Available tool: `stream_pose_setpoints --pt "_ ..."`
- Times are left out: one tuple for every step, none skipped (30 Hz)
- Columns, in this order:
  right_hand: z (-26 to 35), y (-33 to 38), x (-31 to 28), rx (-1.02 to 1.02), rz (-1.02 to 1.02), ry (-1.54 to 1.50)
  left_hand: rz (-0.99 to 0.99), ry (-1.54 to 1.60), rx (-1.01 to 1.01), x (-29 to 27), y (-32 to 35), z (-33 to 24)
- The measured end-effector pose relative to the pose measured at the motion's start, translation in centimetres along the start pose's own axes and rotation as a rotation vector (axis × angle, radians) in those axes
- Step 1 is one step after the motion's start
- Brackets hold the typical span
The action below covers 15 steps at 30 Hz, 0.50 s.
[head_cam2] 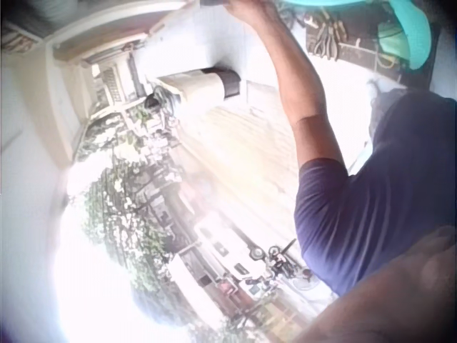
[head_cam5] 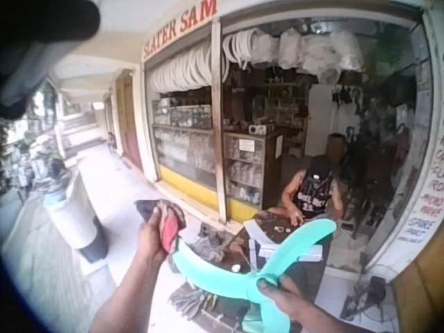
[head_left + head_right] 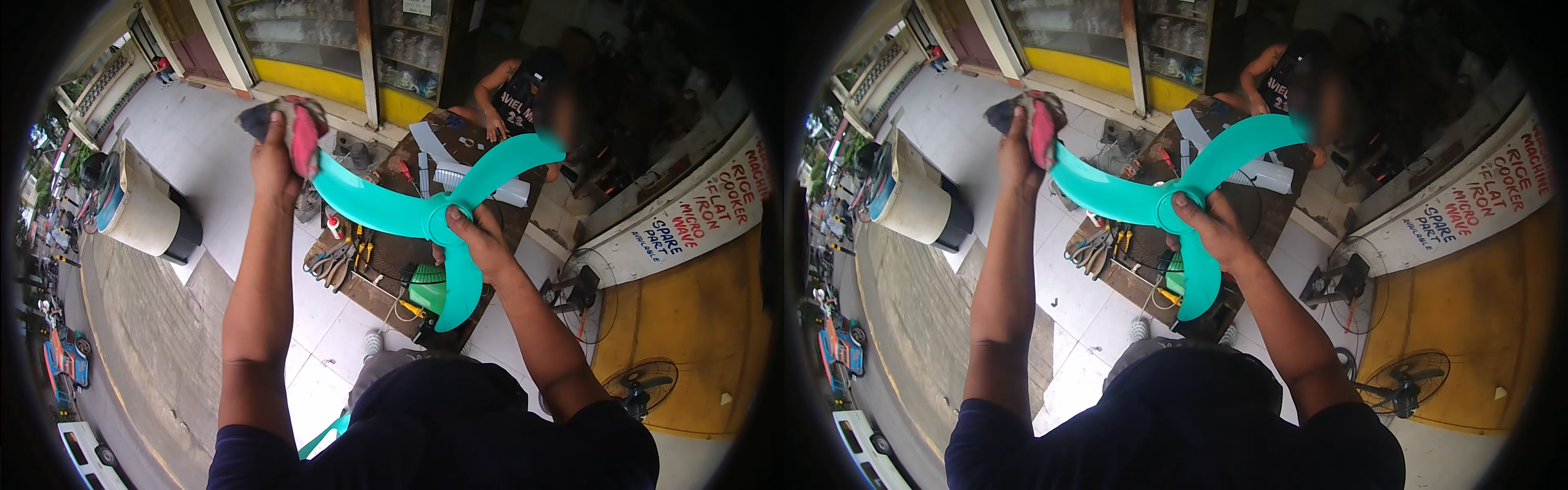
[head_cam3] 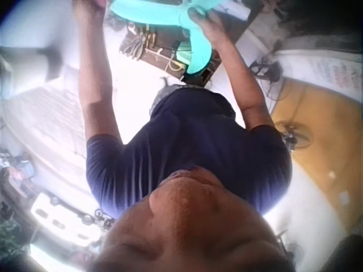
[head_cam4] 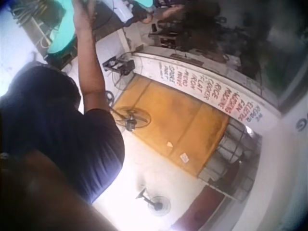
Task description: The person assembles a table fan by attaching the motor housing, fan blades, and front grille to the base. They wipe the fan blades and grille with a cloth during assembly and place the completed fan on the workbench.
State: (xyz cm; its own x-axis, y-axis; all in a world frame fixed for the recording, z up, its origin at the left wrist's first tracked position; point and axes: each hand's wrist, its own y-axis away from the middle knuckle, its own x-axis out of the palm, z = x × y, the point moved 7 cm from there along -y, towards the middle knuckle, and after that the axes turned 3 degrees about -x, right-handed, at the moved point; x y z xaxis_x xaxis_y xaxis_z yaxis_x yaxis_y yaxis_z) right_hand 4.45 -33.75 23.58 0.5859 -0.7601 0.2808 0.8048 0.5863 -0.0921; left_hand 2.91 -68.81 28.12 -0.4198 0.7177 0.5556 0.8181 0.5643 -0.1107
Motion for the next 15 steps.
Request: stream_pose_setpoints --pt "-0.1 0.2 -0.8 0.033 -0.049 -0.048 0.012 0.016 0.059 -0.2 -0.3 -2.9" --pt "0.2 0.6 -1.4 0.057 -0.042 -0.105 -0.032 -0.08 0.057 -0.6 0.1 -4.5" --pt "0.5 0.0 -2.8 0.033 -0.177 -0.087 -0.022 -0.125 -0.014 -0.4 1.3 -4.8" --pt "1.5 -0.2 -3.6 -0.055 -0.246 -0.178 0.032 -0.116 -0.105 0.1 3.0 -4.2" --pt "2.0 -0.8 -4.0 -0.096 -0.299 -0.254 0.095 -0.103 -0.21 1.3 5.3 -2.3" --pt "2.8 -1.5 -4.5 -0.16 -0.367 -0.329 0.161 -0.128 -0.339 2.5 7.7 0.2" --pt "3.4 -2.3 -4.2 -0.193 -0.389 -0.286 0.201 -0.202 -0.322 4.1 9.9 2.9" --pt "3.1 -3.4 -3.0 -0.15 -0.347 -0.302 0.279 -0.472 -0.388 5.3 11.7 5.8" --pt "2.9 -4.6 -1.9 -0.13 -0.346 -0.313 0.367 -0.797 -0.233 7.2 12.8 8.0" --pt "2.6 -5.7 -0.8 -0.08 -0.295 -0.34 0.491 -0.833 -0.096 9.8 14.0 10.0" --pt "3.8 -6.6 -1.5 -0.172 -0.416 0.125 0.443 -0.893 -0.154 10.6 13.4 11.9" --pt "5.3 -7.5 -1.6 -0.317 -0.325 0.133 0.482 -0.874 -0.119 12.0 13.4 12.9" --pt "5.2 -8.5 -1.9 -0.288 -0.303 0.147 0.441 -0.877 -0.172 12.3 13.5 13.6" --pt "5.0 -9.3 -2.8 -0.263 -0.31 0.173 0.447 -0.825 -0.164 13.0 13.6 13.6" --pt "4.4 -9.7 -3.6 -0.223 -0.283 0.095 0.466 -0.731 -0.105 13.4 14.1 12.8"
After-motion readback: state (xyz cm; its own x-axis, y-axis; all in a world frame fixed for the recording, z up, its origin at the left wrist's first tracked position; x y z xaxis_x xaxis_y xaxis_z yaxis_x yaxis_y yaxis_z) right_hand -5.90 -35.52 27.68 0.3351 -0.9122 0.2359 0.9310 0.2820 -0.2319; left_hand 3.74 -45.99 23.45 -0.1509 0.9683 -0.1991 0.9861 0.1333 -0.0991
